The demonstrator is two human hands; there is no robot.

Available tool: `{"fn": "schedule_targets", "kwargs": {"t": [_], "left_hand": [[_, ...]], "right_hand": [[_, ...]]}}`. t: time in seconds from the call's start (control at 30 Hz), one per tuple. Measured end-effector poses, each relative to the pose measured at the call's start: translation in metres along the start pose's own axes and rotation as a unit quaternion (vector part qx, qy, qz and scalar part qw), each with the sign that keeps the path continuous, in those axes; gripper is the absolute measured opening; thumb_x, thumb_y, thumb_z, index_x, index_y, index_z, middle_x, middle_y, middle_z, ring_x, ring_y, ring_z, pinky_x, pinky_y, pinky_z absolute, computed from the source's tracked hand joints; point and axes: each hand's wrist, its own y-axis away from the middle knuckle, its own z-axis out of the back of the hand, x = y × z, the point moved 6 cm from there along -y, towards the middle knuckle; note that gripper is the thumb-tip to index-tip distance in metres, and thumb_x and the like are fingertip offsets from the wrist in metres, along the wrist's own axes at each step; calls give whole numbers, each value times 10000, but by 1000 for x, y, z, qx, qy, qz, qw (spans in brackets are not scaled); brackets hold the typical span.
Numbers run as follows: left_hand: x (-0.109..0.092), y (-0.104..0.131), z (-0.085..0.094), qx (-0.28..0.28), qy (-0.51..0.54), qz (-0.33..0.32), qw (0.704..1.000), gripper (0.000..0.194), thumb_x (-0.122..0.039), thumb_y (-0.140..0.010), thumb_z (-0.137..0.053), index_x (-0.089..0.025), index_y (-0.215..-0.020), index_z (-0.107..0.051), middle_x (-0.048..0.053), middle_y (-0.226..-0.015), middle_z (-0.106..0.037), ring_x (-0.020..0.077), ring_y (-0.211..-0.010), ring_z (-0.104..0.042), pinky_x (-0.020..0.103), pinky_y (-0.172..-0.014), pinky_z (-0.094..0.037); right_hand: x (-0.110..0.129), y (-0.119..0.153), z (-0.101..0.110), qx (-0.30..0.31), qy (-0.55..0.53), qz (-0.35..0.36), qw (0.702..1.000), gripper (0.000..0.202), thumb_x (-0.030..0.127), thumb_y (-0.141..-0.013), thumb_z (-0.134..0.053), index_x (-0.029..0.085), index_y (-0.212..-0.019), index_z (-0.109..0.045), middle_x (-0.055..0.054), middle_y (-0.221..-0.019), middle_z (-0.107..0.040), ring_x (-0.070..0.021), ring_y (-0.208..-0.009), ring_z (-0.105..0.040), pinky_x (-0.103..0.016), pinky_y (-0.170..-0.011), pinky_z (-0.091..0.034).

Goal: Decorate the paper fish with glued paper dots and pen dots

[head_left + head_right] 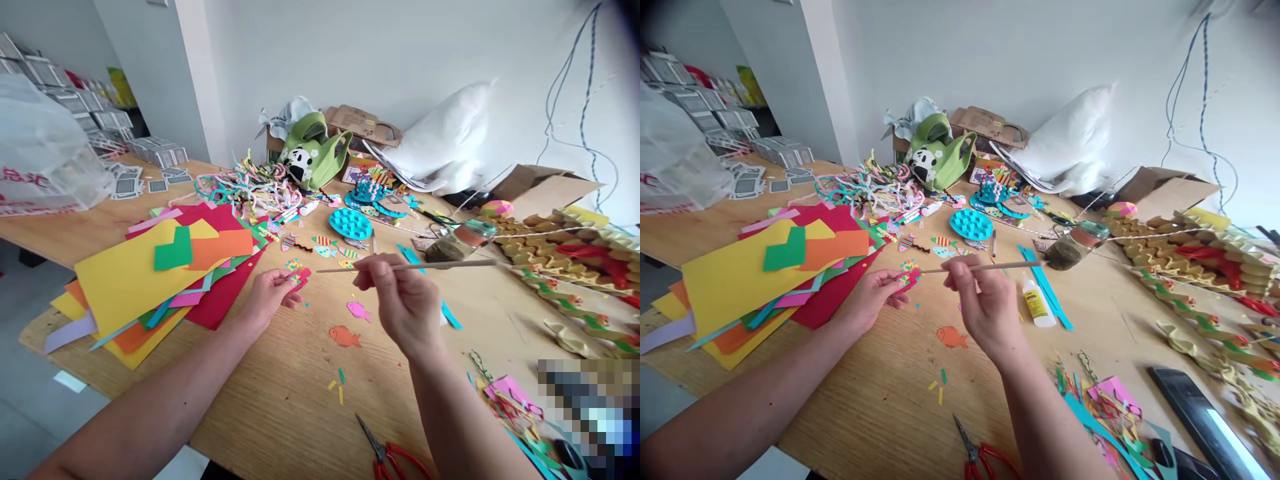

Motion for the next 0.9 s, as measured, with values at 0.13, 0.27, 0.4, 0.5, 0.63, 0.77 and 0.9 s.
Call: {"fn": "schedule_targets", "kwargs": {"t": [0.13, 0.27, 0.4, 0.5, 0.63, 0.77, 0.9], "left_hand": [[-2, 2, -1, 4, 2, 0, 1000, 246, -264, -740, -703, -96, -918, -678, 88, -806, -731, 172, -577, -701, 215, -449, -523], [-4, 2, -3, 5, 4, 2, 1000, 223, -241, -748, -702, -97, -916, -679, 89, -814, -733, 166, -557, -696, 206, -430, -507], [-3, 3, -4, 1, 6, 6, 1000, 172, -202, -752, -694, -105, -891, -665, 76, -794, -730, 159, -537, -690, 205, -428, -505], [-3, 4, -5, 2, 8, 7, 1000, 151, -189, -758, -687, -108, -884, -662, 73, -801, -730, 154, -535, -689, 202, -432, -503], [-4, 4, -5, 6, 8, 8, 1000, 182, -208, -756, -705, -108, -904, -668, 84, -840, -735, 156, -541, -691, 205, -436, -505], [-4, 5, -6, 11, 5, 6, 1000, 201, -234, -758, -716, -111, -914, -684, 86, -829, -737, 153, -529, -686, 199, -420, -491], [-4, 5, -5, 8, 2, 5, 1000, 237, -268, -753, -737, -114, -925, -682, 90, -836, -736, 162, -557, -697, 204, -429, -504]], "right_hand": [[1, 5, -19, 71, 58, 36, 995, 293, 251, -982, -471, 184, -732, -608, -34, -743, -674, -126, -653, -624, -262, -578, -490], [4, 5, -31, 107, 61, 63, 990, 303, 221, -988, -444, 185, -720, -581, -42, -768, -694, -115, -609, -618, -255, -568, -490], [3, 7, -40, 118, 76, 74, 987, 303, 217, -989, -427, 189, -734, -588, -58, -794, -704, -134, -648, -637, -265, -588, -504], [0, 8, -43, 122, 88, 79, 985, 302, 225, -988, -427, 187, -742, -598, -65, -795, -704, -143, -661, -644, -272, -599, -509], [-3, 8, -44, 121, 90, 72, 986, 303, 221, -987, -426, 185, -746, -607, -65, -800, -708, -145, -657, -650, -273, -608, -512], [-3, 8, -44, 118, 79, 60, 988, 289, 228, -982, -438, 192, -752, -609, -58, -781, -704, -149, -652, -652, -273, -597, -511], [-2, 9, -36, 87, 71, 50, 992, 281, 238, -984, -440, 191, -769, -615, -50, -763, -692, -136, -616, -637, -266, -572, -494]]}}
